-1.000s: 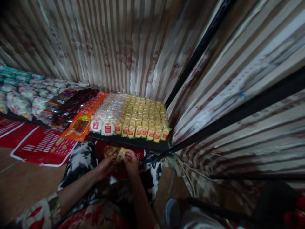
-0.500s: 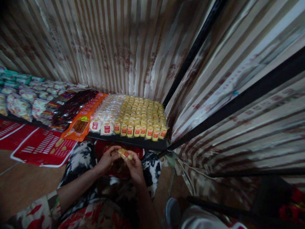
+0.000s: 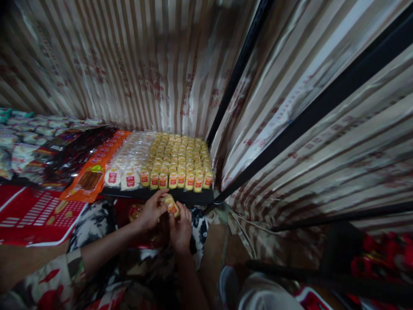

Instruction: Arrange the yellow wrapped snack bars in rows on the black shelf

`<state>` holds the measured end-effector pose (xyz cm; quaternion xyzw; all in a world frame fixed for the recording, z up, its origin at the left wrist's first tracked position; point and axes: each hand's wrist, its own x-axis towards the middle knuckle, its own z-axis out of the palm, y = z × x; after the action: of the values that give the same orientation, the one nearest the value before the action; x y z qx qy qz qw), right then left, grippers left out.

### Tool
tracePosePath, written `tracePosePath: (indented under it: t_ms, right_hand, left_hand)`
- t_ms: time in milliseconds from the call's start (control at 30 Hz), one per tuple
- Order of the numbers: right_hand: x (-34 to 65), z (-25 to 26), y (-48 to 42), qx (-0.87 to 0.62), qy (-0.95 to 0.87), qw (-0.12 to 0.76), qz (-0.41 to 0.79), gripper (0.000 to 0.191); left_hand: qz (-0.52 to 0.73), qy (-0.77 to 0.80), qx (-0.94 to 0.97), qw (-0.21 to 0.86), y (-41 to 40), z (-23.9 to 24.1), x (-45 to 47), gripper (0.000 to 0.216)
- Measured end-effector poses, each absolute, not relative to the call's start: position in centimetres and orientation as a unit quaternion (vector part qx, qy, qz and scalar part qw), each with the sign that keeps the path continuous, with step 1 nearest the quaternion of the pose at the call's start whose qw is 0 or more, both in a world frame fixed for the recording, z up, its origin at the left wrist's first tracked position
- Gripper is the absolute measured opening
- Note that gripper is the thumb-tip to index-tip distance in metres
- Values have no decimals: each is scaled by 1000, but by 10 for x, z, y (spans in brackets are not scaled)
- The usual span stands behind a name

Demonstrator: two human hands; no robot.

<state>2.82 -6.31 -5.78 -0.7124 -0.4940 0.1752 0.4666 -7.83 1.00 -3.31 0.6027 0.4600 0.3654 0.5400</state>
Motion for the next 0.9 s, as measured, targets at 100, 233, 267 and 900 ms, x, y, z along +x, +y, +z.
tracePosePath:
  t_ms: [100, 233, 267, 900]
  right_hand:
    - [38, -55, -60, -724, -514, 450, 93, 36]
    - [44, -56, -47, -714, -535, 450, 31, 34]
    - [45, -57, -43, -712, -538, 451, 23, 35]
    - [48, -70, -10, -722, -514, 463, 2, 37]
  left_hand:
    - [358, 444, 684, 456, 17, -25, -64, 45]
    - [346, 411, 755, 376, 31, -17, -49, 42]
    - [343, 398, 772, 358, 35, -16, -46, 42]
    - [308, 323, 881, 155, 73, -21, -25, 42]
